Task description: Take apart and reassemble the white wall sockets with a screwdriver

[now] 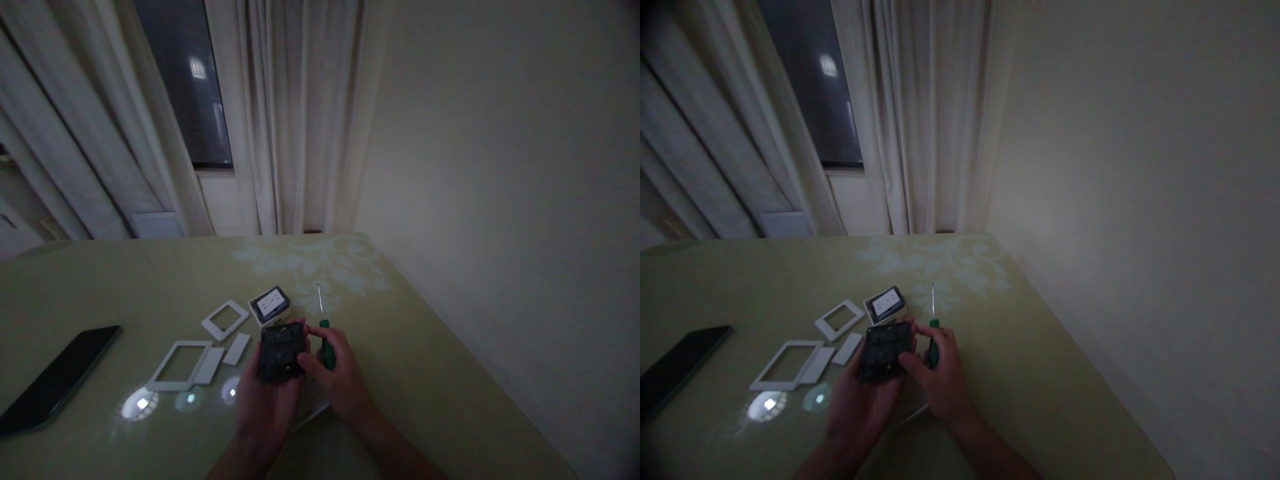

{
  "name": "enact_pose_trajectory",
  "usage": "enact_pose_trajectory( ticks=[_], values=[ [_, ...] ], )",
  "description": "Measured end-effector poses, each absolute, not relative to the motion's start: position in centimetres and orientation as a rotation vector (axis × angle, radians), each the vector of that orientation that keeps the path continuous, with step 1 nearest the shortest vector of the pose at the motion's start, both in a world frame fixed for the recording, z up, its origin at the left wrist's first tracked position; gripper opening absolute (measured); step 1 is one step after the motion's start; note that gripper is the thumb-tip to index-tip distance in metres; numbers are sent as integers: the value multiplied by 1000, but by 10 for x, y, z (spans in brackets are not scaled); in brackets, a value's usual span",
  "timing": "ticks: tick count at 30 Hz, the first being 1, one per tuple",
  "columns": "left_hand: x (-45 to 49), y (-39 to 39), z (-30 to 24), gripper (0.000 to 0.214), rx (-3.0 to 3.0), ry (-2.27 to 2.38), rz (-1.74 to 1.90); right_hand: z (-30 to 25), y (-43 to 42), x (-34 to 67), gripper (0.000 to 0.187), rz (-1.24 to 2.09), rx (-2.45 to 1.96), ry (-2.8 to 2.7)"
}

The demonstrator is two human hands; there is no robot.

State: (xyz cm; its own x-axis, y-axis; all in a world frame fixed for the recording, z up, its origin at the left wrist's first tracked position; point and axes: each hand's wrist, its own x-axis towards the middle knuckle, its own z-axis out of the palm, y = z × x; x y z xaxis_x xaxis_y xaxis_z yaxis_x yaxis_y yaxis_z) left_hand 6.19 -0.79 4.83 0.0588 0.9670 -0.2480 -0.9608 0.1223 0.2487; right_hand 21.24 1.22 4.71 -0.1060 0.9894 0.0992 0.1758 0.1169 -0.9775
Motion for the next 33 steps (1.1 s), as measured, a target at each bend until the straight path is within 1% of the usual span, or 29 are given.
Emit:
enact_pose_trajectory(
  ticks=[8, 11, 14, 20, 23, 28, 33],
  values=[
    [58, -8, 50, 45, 9, 457, 1484, 50, 12, 213, 63, 1086, -1140, -1512],
    [59, -8, 55, 47, -36, 496, 1515, 52, 12, 211, 53, 1114, -1146, -1491],
    [59, -8, 56, 53, -57, 476, 1527, 52, 13, 209, 41, 1103, -1185, -1487],
    [57, -8, 45, 60, 1, 456, 1521, 44, 15, 210, 30, 1041, -1210, -1524],
    [57, -8, 43, 59, 27, 447, 1508, 44, 14, 211, 29, 1036, -1202, -1511],
    [57, -8, 48, 47, 41, 361, 1417, 47, 15, 214, 33, 1066, -1185, -1497],
    [56, -6, 44, 44, 41, 367, 1400, 46, 16, 214, 36, 1095, -1186, -1500]
  ],
)
